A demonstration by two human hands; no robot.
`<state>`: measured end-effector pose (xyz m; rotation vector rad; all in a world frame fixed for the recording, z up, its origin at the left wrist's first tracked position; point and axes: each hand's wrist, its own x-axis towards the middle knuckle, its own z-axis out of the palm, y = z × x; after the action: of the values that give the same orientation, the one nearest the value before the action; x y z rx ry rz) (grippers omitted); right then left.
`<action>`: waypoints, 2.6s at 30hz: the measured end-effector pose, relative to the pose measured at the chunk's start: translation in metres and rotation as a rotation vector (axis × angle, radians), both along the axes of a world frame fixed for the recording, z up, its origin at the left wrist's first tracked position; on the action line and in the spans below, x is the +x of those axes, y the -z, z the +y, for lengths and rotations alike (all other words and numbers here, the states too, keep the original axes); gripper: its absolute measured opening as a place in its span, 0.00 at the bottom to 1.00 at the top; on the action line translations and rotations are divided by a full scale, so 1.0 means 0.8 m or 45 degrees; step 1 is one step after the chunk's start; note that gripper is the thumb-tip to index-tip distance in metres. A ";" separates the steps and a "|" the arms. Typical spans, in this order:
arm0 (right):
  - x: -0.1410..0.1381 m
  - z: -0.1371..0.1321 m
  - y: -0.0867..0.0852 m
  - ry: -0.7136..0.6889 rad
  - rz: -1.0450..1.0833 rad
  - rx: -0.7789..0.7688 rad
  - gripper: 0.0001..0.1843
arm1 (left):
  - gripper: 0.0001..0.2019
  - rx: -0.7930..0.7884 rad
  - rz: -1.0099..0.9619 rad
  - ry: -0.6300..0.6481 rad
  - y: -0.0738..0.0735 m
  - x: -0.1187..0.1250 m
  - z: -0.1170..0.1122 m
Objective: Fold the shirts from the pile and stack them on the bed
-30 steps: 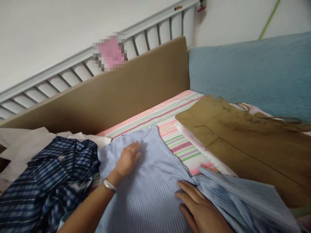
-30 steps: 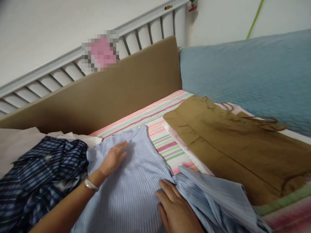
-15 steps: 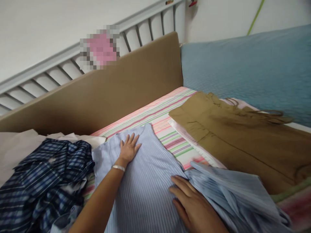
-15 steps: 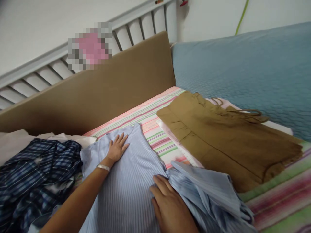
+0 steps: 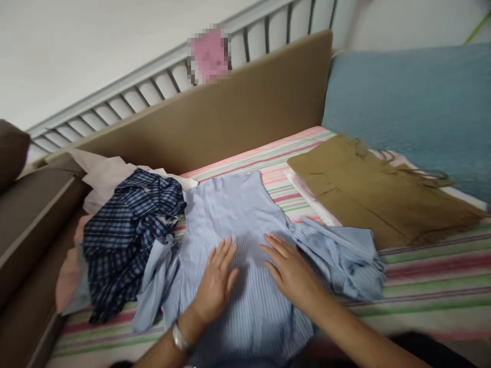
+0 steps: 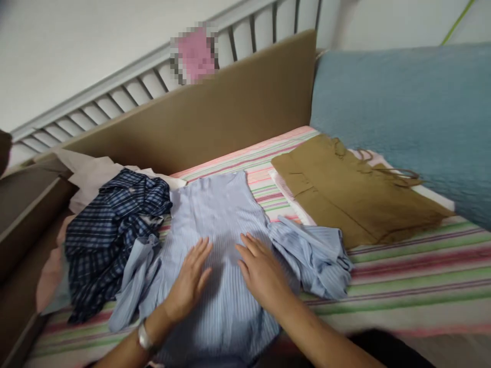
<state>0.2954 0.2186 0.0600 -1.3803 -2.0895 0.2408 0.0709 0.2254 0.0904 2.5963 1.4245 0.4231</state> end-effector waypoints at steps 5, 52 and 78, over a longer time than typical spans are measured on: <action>-0.018 -0.035 0.023 -0.133 -0.245 -0.069 0.25 | 0.25 0.072 0.204 -0.415 0.056 -0.087 -0.089; -0.034 -0.179 -0.035 0.309 -0.005 -0.477 0.10 | 0.13 -0.134 -0.663 -0.296 0.054 -0.059 -0.243; -0.040 -0.186 -0.010 0.203 -0.216 -0.487 0.07 | 0.41 0.097 0.062 0.036 0.058 -0.053 -0.220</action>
<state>0.2635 0.0697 0.0683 -1.8402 -2.1293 0.4920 0.0285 0.0495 0.0438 2.7014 1.4112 0.4207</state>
